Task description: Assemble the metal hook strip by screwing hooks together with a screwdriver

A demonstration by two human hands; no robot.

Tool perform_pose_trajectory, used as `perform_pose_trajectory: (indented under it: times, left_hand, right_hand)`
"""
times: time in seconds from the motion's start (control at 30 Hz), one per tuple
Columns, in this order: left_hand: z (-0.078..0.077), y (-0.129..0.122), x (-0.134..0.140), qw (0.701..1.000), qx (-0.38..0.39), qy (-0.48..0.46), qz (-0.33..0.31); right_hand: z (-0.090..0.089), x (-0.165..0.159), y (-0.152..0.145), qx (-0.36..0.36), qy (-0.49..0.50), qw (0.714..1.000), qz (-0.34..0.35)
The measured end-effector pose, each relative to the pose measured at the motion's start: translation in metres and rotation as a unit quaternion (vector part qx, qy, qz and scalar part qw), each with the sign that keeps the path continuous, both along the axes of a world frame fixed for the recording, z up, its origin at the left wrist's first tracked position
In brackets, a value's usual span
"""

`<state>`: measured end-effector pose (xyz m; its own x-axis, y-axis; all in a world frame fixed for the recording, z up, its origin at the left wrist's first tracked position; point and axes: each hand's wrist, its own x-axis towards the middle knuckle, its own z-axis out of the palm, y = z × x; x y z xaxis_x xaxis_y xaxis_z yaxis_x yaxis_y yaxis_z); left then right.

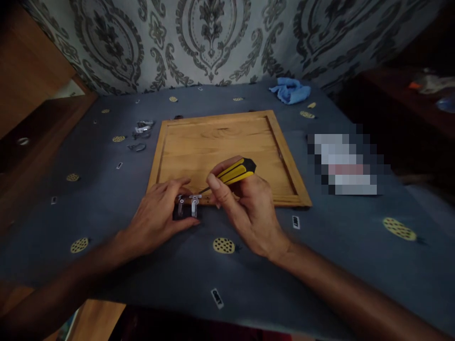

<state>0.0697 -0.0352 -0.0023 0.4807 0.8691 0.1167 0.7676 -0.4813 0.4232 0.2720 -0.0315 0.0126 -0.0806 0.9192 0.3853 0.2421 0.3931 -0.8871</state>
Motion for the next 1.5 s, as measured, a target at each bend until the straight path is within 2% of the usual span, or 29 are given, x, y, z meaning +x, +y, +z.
perform_pose_trajectory:
  times: [0.17, 0.5, 0.7, 0.93, 1.1, 1.27, 1.37, 1.5]
  left_hand:
    - [-0.004, 0.0, -0.001, 1.0, 0.013, -0.009, 0.0]
    - [-0.005, 0.0, -0.002, 1.0, 0.014, -0.019, -0.004]
    - [-0.006, 0.001, -0.002, 1.0, 0.012, -0.029, 0.0]
    - [-0.006, 0.001, -0.003, 1.0, -0.004, -0.029, 0.002]
    - [-0.006, 0.0, -0.002, 1.0, -0.003, -0.031, 0.005]
    - [-0.006, 0.0, -0.002, 0.999, -0.005, -0.032, -0.002]
    - [-0.006, 0.0, -0.003, 1.0, -0.002, -0.029, -0.002]
    - [-0.007, 0.001, -0.003, 1.0, -0.004, -0.027, 0.002]
  right_hand:
    - [0.0, -0.004, 0.004, 0.021, -0.042, 0.999, 0.015]
    - [-0.003, -0.009, 0.005, -0.006, -0.052, 0.998, 0.016]
    - [0.001, -0.01, 0.008, 0.025, -0.09, 0.995, 0.026]
    - [-0.001, -0.008, 0.001, 0.018, -0.075, 0.997, 0.022]
    - [0.01, -0.009, 0.007, 0.041, -0.124, 0.991, 0.037]
    - [0.022, -0.015, 0.018, -0.023, -0.078, 0.994, 0.069]
    - [0.023, -0.018, 0.017, -0.036, -0.043, 0.997, 0.05]
    - [0.023, -0.017, 0.012, -0.009, -0.045, 0.999, -0.001]
